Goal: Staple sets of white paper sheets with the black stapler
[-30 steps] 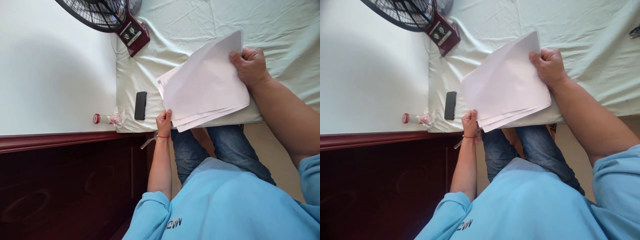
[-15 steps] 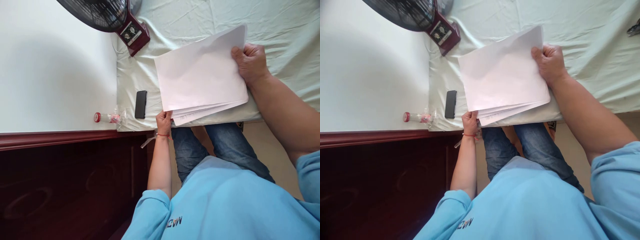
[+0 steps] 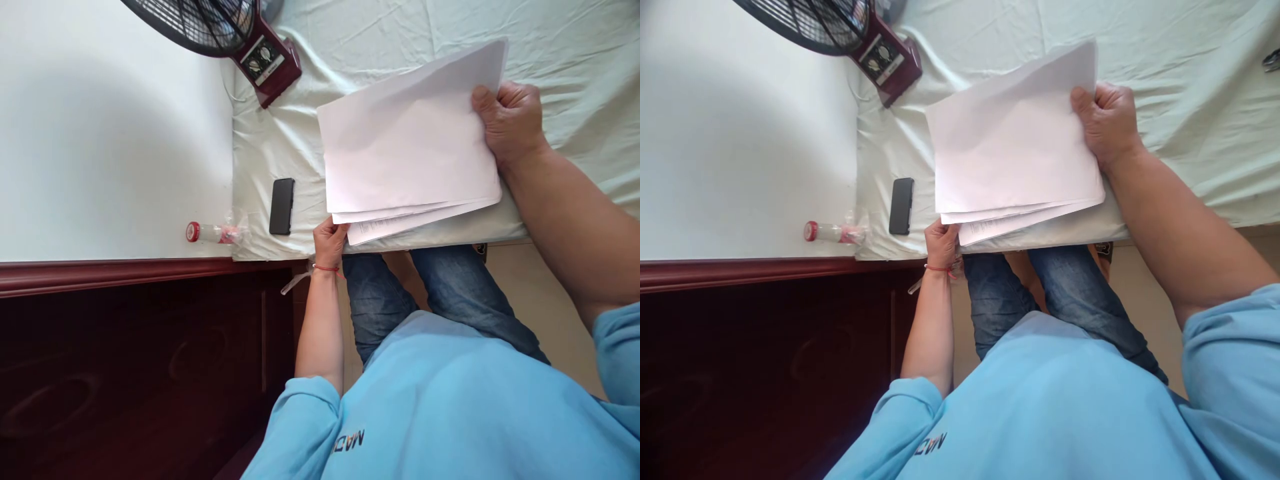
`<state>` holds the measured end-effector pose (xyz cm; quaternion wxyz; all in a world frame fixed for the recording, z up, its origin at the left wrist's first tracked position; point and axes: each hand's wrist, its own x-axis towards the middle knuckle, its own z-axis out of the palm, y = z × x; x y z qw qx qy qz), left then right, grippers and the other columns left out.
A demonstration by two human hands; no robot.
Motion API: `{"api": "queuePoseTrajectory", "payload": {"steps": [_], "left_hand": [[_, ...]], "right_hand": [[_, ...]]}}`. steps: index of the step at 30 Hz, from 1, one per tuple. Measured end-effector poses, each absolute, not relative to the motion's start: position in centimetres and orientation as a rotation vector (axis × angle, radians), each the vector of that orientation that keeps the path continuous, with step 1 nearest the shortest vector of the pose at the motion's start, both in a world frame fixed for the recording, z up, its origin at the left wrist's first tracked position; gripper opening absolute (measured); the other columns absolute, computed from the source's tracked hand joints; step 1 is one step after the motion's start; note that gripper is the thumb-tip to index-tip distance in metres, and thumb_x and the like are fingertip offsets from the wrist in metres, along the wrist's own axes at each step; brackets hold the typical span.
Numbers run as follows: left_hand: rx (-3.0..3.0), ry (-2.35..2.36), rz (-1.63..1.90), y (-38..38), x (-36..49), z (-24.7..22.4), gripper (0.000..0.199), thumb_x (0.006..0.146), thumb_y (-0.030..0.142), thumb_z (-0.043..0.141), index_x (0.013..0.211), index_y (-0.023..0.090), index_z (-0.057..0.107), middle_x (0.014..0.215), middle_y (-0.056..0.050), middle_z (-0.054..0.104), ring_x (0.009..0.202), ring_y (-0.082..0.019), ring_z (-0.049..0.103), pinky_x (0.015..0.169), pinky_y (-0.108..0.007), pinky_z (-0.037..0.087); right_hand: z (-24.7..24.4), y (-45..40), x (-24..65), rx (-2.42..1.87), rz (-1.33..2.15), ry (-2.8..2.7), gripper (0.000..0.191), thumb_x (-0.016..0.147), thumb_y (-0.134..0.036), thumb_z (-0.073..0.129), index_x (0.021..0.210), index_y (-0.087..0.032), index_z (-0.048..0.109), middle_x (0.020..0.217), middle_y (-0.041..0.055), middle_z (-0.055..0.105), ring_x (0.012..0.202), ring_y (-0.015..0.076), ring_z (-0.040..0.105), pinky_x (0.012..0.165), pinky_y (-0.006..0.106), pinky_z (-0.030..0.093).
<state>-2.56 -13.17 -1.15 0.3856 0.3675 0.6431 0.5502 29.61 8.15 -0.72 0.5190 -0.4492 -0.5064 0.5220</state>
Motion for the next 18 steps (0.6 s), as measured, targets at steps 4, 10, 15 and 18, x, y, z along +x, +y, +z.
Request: {"api": "queuePoseTrajectory", "payload": {"steps": [4, 10, 15, 18], "left_hand": [[0.990, 1.564, 1.295, -13.3, -2.6, -0.6, 0.050, 0.058, 0.048, 0.104, 0.091, 0.017, 0.085, 0.081, -0.003, 0.080, 0.070, -0.014, 0.068, 0.068, -0.025, 0.053], [1.012, 1.615, 1.329, -13.1, -2.5, -0.6, 0.045, 0.062, 0.050, 0.102, 0.085, 0.016, 0.084, 0.081, -0.005, 0.080, 0.074, -0.016, 0.069, 0.073, -0.029, 0.055], [0.995, 1.648, 1.351, -13.1, -2.3, -0.5, 0.049, 0.065, 0.060, 0.098, 0.080, 0.016, 0.081, 0.062, 0.003, 0.066, 0.054, -0.008, 0.048, 0.053, -0.024, 0.038], [0.967, 1.683, 1.364, -13.3, -2.2, -0.3, 0.056, 0.066, 0.067, 0.096, 0.068, 0.017, 0.072, 0.054, 0.006, 0.052, 0.048, -0.004, 0.033, 0.045, -0.023, 0.023]], "right_hand": [[-0.4, 8.1, 29.6, -1.069, 1.251, -1.173, 0.058, 0.062, -0.085, 0.086, 0.082, -0.032, 0.071, 0.102, 0.0044, 0.078, 0.095, 0.0262, 0.068, 0.097, 0.046, 0.059], [0.4, 7.6, 29.3, -1.141, 1.247, -1.204, 0.064, 0.058, -0.092, 0.081, 0.085, -0.035, 0.068, 0.110, 0.0036, 0.080, 0.111, 0.0291, 0.068, 0.103, 0.047, 0.059], [0.3, 7.6, 29.4, -1.114, 1.252, -1.192, 0.060, 0.062, -0.088, 0.082, 0.085, -0.034, 0.069, 0.112, 0.0044, 0.080, 0.115, 0.0295, 0.070, 0.105, 0.048, 0.060], [0.1, 7.7, 29.4, -1.083, 1.267, -1.185, 0.059, 0.061, -0.086, 0.085, 0.083, -0.034, 0.070, 0.108, 0.0044, 0.080, 0.107, 0.0283, 0.072, 0.104, 0.048, 0.060]]}}
